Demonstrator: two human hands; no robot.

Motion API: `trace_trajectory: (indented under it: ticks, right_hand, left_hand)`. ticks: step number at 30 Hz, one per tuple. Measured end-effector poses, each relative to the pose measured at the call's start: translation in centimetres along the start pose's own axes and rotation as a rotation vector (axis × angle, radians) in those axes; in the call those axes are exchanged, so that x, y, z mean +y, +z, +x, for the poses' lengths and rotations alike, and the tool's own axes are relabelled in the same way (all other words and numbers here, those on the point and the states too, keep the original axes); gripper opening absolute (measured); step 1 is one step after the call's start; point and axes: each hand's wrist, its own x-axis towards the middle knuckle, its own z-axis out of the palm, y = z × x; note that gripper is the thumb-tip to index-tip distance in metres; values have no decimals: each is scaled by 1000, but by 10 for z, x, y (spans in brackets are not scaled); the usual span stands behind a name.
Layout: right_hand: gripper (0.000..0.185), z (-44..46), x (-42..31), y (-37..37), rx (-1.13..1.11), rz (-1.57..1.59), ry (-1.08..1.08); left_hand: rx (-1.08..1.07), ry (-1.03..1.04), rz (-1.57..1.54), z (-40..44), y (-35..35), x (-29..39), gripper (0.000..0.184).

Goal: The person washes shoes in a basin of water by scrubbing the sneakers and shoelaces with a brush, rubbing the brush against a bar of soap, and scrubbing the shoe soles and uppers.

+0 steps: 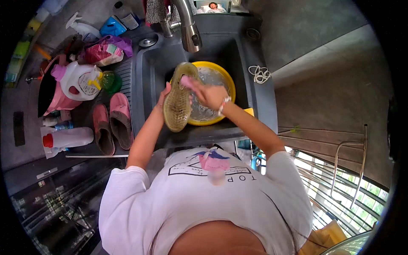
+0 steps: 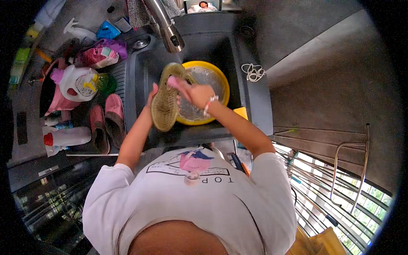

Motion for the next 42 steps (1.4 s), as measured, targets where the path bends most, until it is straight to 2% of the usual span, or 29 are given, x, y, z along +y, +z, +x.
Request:
trace_trajectory:
  ticks: [1, 3, 5, 7, 8, 9, 11, 12, 13, 15, 16, 17, 19, 20, 21, 23, 24, 25, 27, 29, 31, 33, 35, 36, 38, 39, 41, 42]
  right_hand:
    - [51, 12, 3, -11, 6, -8, 0]
    - [40, 25, -3, -26, 94, 118, 293]
    - [50, 14, -11, 16, 146, 203, -70]
    - [48, 2, -33, 0, 133, 113, -150]
    - [49, 12, -16, 0, 50, 59, -100]
    - [49, 21, 2, 0, 50, 47, -96]
    - [47, 33, 23, 1, 66, 73, 241]
    - [45, 28, 13, -2, -24, 55, 163]
    - [45, 23, -2, -7, -12, 47, 160]
    - [45, 11, -24, -14, -3, 74, -124]
    - [47, 27, -6, -9, 16, 40, -149]
    - [47, 29, 8, -3, 14, 43, -145]
    - [41, 37, 15, -19, -19, 134, 167]
    - [47, 28, 1, -15, -179, 152, 136]
    - [47, 23, -10, -17, -173, 146, 131]
    - [45, 13, -28, -24, -166, 28, -65]
    - [46, 23, -17, -21, -186, 7, 33]
    - [46, 22, -9, -13, -186, 3, 34]
    - [49, 24, 3, 0, -9, 85, 181]
    - [50, 8, -22, -5, -79, 194, 151]
    - [49, -5, -26, 6, 28, 210, -28]
    - [50, 2, -12, 9, -51, 139, 1]
    - [54, -1, -16, 14, 1, 170, 13]
    - [52, -8, -23, 21, -14, 207, -40]
    - [45, -17, -35, 7, -90, 215, -119]
    - [40, -19, -39, -5, -142, 204, -181]
    - [38, -8, -39, -6, -130, 197, -144]
    - [39, 2, -35, 1, 2, 217, -62]
  left_hand:
    - [-157, -80, 16, 3, -2, 5, 85]
    - [-109, -99, 32, 2, -11, -1, 85]
    - [-88, -112, 81, 13, -13, 5, 85]
    - [192, 121, -126, 16, -8, -4, 86]
    - [-80, 27, 42, 7, -6, -1, 87]
    - [-92, 26, 41, 7, -7, 0, 87]
    - [-17, -115, 152, 5, -8, 0, 96]
    - [-53, -104, 192, 6, -11, -1, 98]
    - [-63, -97, 201, 12, -18, -2, 98]
    - [-99, 39, 46, 19, -32, -11, 98]
    - [-87, -181, 79, 8, -32, 0, 97]
    - [-85, -186, 77, 6, -34, -4, 97]
    - [64, -162, 229, 7, -20, -1, 97]
    - [69, -117, 216, 3, -11, -3, 98]
    - [64, -109, 221, 6, -16, -2, 98]
    - [133, -27, 158, 12, -34, -9, 99]
    - [132, -33, 157, 10, -33, -10, 99]
    - [86, -85, 108, 11, -29, -7, 95]
    - [36, -129, 65, 11, -25, -4, 92]
    - [18, -10, 44, 9, -23, -3, 71]
    - [6, -43, 65, 5, -22, 1, 69]
    - [-2, -83, 80, 9, -23, -1, 67]
    - [231, -8, 44, 21, -26, -3, 61]
    - [201, 38, 34, 21, -25, -3, 58]
    - [-24, 86, -54, 13, -18, -2, 63]
    - [8, 94, -72, 10, -16, 2, 63]
    - [-159, 65, 85, 5, -11, 6, 73]
    - [-150, 71, 78, 2, -2, 5, 73]
